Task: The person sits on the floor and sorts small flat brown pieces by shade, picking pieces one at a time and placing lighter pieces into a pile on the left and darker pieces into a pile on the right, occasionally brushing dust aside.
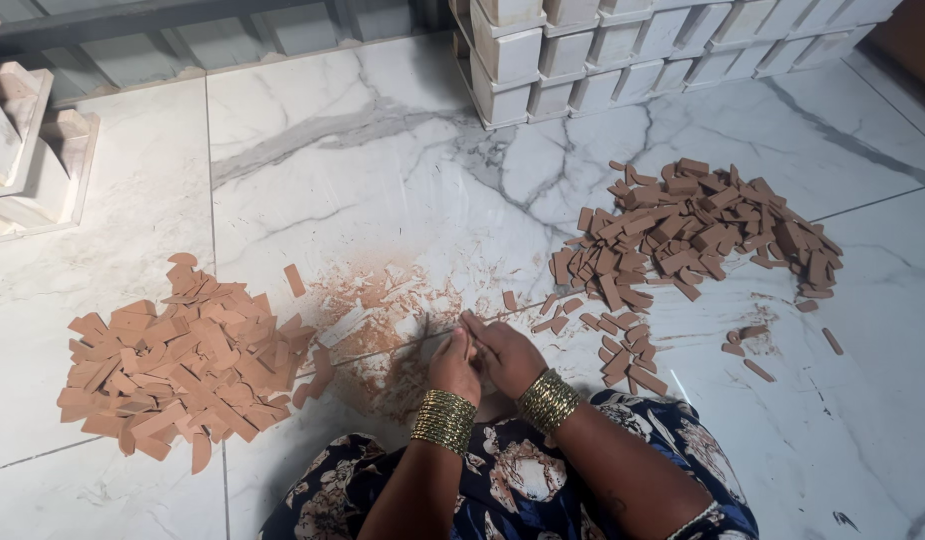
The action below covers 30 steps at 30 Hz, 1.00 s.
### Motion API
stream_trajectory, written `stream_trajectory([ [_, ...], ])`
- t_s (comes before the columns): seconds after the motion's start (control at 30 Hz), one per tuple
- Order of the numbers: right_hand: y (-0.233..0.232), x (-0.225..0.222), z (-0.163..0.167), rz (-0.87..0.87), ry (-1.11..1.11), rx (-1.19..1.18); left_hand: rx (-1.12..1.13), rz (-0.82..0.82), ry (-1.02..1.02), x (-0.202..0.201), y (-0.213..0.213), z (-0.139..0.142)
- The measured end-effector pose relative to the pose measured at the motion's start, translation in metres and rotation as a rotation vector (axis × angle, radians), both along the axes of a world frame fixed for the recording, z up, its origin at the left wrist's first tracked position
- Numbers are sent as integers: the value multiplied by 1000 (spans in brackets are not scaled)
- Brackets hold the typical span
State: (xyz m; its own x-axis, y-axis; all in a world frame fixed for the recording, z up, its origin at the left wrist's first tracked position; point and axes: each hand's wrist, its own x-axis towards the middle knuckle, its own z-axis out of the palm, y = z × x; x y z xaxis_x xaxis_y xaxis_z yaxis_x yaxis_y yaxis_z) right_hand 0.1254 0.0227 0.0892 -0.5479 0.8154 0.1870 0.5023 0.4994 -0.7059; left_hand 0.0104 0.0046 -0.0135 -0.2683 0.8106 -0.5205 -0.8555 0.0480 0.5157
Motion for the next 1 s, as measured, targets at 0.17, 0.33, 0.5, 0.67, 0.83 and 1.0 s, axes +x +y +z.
stream_trajectory([
  [0.17,-15,-5,-16,219,78,-34,-60,110,-81,-28,0,10],
  [0.33,7,-7,-28,122,55,41,51,58,-181,-16,1,6],
  [0.5,3,-6,-24,53,110,-8,-24,44,13,-5,0,1],
  [0.67,-12,-14,-11,158,141,-18,-59,67,-82,-20,0,5],
  [0.83,-4,-15,-7,-4,44,-6,-45,70,-45,-3,-2,9],
  [1.0,-23,-16,-12,101,5,-30,244,27,-158,-23,-5,0],
])
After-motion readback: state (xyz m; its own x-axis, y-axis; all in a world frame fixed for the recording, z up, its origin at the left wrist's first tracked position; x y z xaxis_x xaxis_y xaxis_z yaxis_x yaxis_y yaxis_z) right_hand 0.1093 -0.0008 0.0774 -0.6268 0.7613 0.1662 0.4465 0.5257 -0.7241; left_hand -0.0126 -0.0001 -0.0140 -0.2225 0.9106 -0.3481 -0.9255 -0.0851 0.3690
